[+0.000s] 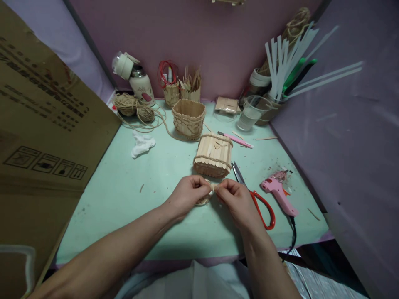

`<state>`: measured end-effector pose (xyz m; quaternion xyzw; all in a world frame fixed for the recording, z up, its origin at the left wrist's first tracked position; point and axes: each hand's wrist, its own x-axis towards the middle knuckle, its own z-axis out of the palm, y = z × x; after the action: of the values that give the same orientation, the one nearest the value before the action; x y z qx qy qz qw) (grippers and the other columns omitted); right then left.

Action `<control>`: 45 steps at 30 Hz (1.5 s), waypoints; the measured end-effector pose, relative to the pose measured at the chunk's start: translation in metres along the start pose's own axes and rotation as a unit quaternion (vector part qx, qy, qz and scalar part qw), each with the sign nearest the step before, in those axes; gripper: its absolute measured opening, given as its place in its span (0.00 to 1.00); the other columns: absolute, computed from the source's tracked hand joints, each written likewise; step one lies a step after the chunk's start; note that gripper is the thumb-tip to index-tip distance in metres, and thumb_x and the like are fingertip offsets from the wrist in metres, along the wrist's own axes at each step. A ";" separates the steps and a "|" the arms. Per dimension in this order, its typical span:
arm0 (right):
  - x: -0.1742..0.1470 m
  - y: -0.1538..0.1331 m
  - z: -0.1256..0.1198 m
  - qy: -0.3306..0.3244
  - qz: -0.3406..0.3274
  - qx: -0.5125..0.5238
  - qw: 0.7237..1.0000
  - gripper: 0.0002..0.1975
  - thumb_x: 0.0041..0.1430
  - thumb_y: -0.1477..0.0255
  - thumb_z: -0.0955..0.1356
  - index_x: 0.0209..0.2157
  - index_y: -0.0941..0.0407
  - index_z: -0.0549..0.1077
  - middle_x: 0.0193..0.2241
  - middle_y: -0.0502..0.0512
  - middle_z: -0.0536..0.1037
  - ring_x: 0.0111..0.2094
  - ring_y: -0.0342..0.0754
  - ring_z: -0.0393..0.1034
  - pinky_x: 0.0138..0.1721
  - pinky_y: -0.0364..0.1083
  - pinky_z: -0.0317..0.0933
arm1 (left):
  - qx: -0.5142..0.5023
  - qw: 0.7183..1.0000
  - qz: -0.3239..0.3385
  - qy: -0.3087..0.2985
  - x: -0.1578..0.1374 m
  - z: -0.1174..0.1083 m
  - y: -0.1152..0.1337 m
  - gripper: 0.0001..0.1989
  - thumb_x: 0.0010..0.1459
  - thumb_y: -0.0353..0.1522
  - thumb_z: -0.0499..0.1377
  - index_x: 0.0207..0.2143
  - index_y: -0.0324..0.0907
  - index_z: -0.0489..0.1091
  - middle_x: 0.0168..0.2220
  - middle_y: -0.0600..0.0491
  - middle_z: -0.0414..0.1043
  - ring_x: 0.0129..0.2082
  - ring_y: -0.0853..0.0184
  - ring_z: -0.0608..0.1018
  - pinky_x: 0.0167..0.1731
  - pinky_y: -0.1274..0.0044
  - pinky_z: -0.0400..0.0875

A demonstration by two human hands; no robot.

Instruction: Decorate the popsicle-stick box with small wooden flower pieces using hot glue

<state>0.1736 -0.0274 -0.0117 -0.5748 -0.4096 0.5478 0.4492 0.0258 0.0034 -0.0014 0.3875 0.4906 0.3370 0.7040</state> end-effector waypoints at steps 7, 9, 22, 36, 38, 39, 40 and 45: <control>-0.002 -0.003 0.000 -0.013 0.021 0.036 0.999 0.14 0.51 0.60 0.73 0.26 0.57 0.73 0.20 0.48 0.72 0.22 0.41 0.59 0.25 0.42 0.53 | -0.045 0.999 -0.015 -0.001 0.000 0.000 0.003 0.07 0.42 0.32 0.62 0.21 0.39 0.66 0.19 0.56 0.68 0.19 0.75 0.66 0.22 0.80 0.57; -0.003 -0.002 -0.001 -0.014 0.015 0.035 0.999 0.14 0.51 0.60 0.73 0.26 0.57 0.74 0.21 0.49 0.73 0.23 0.42 0.60 0.26 0.42 0.54 | -0.046 0.999 -0.018 -0.005 -0.001 0.000 0.003 0.08 0.42 0.33 0.64 0.22 0.39 0.67 0.21 0.55 0.70 0.20 0.73 0.69 0.23 0.80 0.59; -0.008 -0.010 0.003 0.030 -0.010 0.001 1.000 0.11 0.49 0.63 0.73 0.25 0.57 0.74 0.23 0.49 0.73 0.25 0.44 0.64 0.27 0.42 0.56 | 0.013 0.999 0.030 0.000 -0.002 -0.001 0.000 0.14 0.47 0.39 0.66 0.24 0.37 0.70 0.21 0.56 0.68 0.20 0.74 0.67 0.23 0.80 0.59; -0.013 -0.011 -0.004 0.034 -0.066 -0.109 0.991 0.09 0.54 0.65 0.69 0.26 0.56 0.72 0.22 0.49 0.72 0.25 0.44 0.63 0.26 0.43 0.56 | 0.138 0.985 0.104 0.001 -0.004 -0.007 0.013 0.09 0.50 0.35 0.63 0.32 0.38 0.75 0.29 0.51 0.75 0.29 0.68 0.74 0.31 0.77 0.66; -0.014 -0.010 -0.005 0.032 -0.066 -0.117 0.990 0.09 0.55 0.65 0.68 0.27 0.56 0.72 0.22 0.48 0.71 0.25 0.44 0.62 0.26 0.43 0.56 | 0.148 0.983 0.105 -0.016 -0.004 -0.008 0.012 0.10 0.51 0.36 0.63 0.33 0.38 0.75 0.30 0.51 0.75 0.29 0.68 0.74 0.31 0.77 0.66; -0.014 -0.010 -0.006 0.029 -0.065 -0.119 0.990 0.09 0.55 0.65 0.68 0.27 0.56 0.72 0.23 0.49 0.71 0.25 0.44 0.63 0.27 0.43 0.56 | 0.151 0.983 0.104 -0.026 -0.004 -0.008 0.012 0.10 0.51 0.36 0.63 0.33 0.38 0.75 0.30 0.50 0.75 0.29 0.68 0.74 0.31 0.76 0.67; -0.014 -0.009 -0.006 0.025 -0.064 -0.121 0.990 0.09 0.55 0.65 0.68 0.27 0.56 0.72 0.23 0.49 0.72 0.25 0.44 0.63 0.27 0.43 0.57 | 0.153 0.982 0.102 -0.034 -0.004 -0.009 0.012 0.10 0.52 0.36 0.63 0.34 0.38 0.75 0.30 0.50 0.75 0.29 0.68 0.74 0.32 0.76 0.67; -0.015 -0.011 -0.005 0.012 -0.069 -0.134 0.989 0.08 0.55 0.66 0.68 0.27 0.56 0.72 0.24 0.50 0.73 0.26 0.45 0.64 0.28 0.43 0.58 | 0.159 0.981 0.101 -0.049 -0.004 -0.010 0.012 0.10 0.52 0.36 0.62 0.32 0.38 0.74 0.30 0.50 0.74 0.30 0.67 0.73 0.32 0.75 0.67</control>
<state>0.1780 -0.0395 0.0028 -0.6068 -0.5121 0.4487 0.4101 0.0144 0.0078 0.0083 0.5579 0.4617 0.3044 0.6188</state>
